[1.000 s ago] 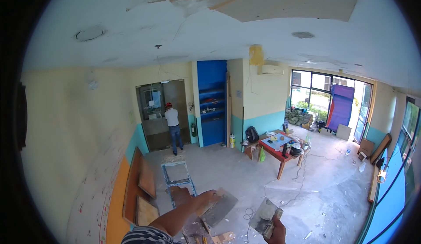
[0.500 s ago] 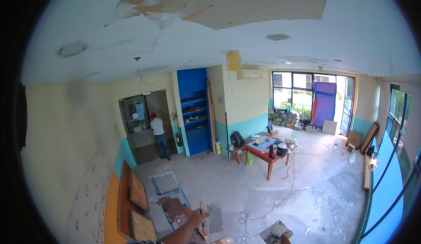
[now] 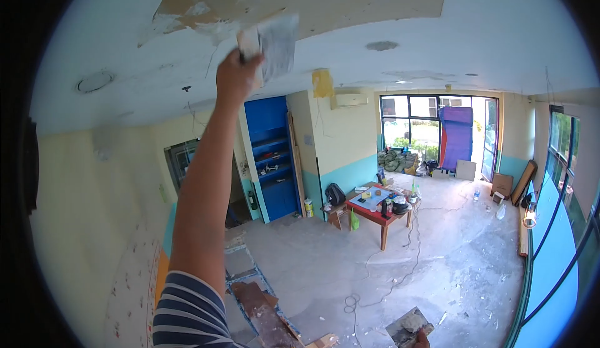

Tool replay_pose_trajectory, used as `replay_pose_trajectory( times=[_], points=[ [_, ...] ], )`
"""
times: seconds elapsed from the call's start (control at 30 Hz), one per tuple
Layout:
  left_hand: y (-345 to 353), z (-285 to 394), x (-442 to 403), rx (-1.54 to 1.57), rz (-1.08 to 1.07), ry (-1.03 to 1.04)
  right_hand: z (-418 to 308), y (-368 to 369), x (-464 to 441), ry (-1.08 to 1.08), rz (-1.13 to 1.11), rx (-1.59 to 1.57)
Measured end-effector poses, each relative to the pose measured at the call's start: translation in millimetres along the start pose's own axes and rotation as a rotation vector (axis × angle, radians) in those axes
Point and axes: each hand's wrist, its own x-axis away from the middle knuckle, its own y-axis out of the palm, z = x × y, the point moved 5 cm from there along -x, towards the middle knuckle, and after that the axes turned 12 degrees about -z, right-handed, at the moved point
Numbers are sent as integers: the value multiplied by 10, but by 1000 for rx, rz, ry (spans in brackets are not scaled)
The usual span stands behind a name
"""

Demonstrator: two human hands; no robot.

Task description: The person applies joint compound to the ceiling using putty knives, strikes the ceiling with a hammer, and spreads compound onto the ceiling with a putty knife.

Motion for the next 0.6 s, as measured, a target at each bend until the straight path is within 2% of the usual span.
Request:
replay_pose_trajectory(
  times=[0.07, 0.1, 0.17, 0.23, 0.27, 0.3, 0.37, 0.47, 0.5, 0.6],
  points=[
    [-96, 292, -303, 22, 110, 59, -12, -57, 26, -7, -64, -81],
    [-121, 383, -466, -100, 218, 184, -42, -101, 33, -13, -98, -118],
    [-135, 548, -703, -349, 430, 427, -139, -533, -9, -149, 42, -57],
    [-220, 630, -905, -496, 446, 371, -191, -600, 51, -216, 151, 10],
    [-296, 667, -973, -571, 452, 342, -198, -236, 184, -215, 188, 50],
    [-404, 675, -1011, -547, 474, 350, -209, -51, 265, -213, 225, 91],
    [-621, 695, -1043, -503, 517, 359, -274, -152, 308, -236, 262, 85],
    [-832, 861, -799, -396, 440, 240, -312, -56, 354, -256, 310, 17],
    [-840, 901, -669, -219, 366, 161, -312, -14, 370, -262, 324, -15],
    [-895, 857, -476, -207, 568, 422, -366, -420, 294, -232, 115, 27]
  ],
)
